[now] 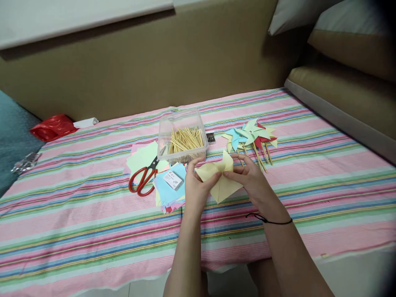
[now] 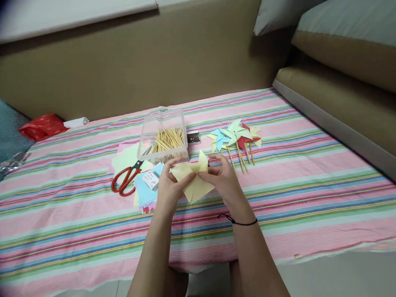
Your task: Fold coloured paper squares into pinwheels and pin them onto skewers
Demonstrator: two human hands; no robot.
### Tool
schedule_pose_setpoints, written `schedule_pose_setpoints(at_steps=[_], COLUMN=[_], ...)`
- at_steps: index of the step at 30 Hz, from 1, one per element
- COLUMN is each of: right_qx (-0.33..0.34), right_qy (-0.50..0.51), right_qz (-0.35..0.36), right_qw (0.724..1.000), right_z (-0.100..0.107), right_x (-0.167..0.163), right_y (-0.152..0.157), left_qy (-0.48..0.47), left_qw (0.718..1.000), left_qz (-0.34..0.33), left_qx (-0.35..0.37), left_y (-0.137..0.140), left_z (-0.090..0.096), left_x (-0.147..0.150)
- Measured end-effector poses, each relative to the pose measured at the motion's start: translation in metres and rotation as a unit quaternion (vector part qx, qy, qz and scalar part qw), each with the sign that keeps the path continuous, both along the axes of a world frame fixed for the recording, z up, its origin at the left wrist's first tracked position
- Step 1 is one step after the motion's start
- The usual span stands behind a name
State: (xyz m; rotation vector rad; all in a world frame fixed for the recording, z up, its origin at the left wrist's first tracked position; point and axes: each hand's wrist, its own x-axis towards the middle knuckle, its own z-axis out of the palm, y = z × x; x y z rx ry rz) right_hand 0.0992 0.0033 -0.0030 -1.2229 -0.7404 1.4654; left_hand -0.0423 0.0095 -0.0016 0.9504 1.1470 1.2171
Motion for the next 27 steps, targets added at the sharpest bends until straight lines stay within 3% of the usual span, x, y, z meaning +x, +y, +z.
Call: schedule_pose_setpoints(at_steps=[6,16,27], right_qx=[0.000,0.046,0.053], right_qy=[-0.048,-0.073,-0.065], right_qz=[-0.013,-0.013,0.006], right_qw=[0.999,0.996,0.996], right_z=[0.0004,-0.0048,-0.0051], right_x=[-0.0029,-0.0022,-0.0029], right_y=[-0.0001,0.0007,-0.0005], left_qy=[0.049,0.066,0.056], left_qw=[0.999,0.998,0.998], left_qz=[0.007,-0.007,0.013], left_qx=[0.003,-0.003,-0.018], left_y=[0.0014,0.0017,0.0033], left_z=[-0.0014,-0.0027,-0.0019], left_x=[-0.0012,-0.0023,-0.0044])
